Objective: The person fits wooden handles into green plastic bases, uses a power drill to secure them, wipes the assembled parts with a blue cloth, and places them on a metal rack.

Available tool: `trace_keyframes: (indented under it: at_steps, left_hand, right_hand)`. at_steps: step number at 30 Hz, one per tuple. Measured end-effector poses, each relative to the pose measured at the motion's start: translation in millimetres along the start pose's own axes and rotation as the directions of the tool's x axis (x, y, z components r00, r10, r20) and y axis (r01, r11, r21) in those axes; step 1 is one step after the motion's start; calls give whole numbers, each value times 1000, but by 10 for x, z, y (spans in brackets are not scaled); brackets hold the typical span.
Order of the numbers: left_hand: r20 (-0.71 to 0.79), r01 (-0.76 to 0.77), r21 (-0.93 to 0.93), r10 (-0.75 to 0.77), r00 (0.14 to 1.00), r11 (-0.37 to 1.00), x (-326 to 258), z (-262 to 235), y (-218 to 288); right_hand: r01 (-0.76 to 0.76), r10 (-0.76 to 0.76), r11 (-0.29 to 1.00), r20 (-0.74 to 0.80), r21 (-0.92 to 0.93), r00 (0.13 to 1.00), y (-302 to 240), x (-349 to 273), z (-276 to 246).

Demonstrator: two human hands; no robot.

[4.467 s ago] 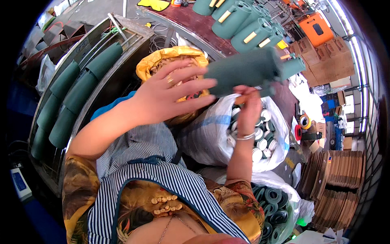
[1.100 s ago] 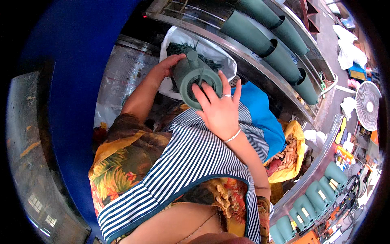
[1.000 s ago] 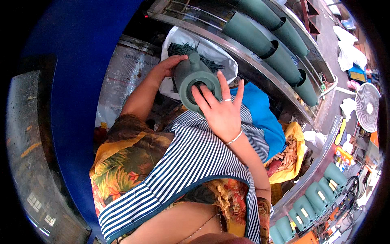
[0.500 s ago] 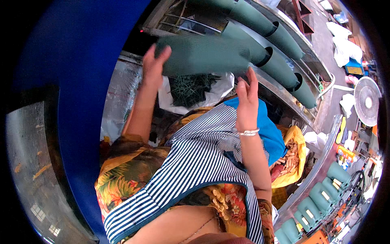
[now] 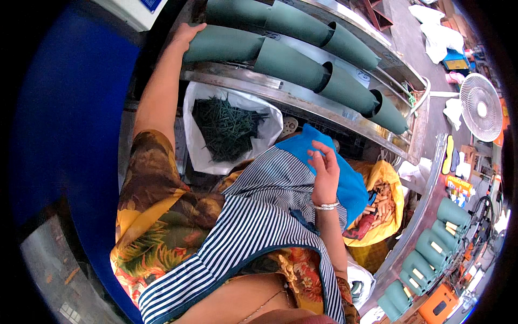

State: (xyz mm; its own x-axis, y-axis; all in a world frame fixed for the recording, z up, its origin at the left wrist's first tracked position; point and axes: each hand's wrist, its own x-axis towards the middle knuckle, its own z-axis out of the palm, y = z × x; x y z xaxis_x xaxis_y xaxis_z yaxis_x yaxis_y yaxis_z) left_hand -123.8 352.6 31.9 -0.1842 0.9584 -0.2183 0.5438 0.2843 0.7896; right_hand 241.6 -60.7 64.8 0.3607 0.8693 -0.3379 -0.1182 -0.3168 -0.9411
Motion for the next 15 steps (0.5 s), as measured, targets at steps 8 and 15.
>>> trace_keyframes:
  at_steps: [8, 15]
  left_hand:
    - [146, -42, -54, 49, 988, 998, 29, -230, -8]
    - [116, -104, 162, 86, 990, 981, 19, -100, -271]
  right_hand:
    - [-49, 47, 998, 71, 31, 996, 69, 270, -232]
    - [-34, 28, 999, 158, 38, 987, -54, 871, -429]
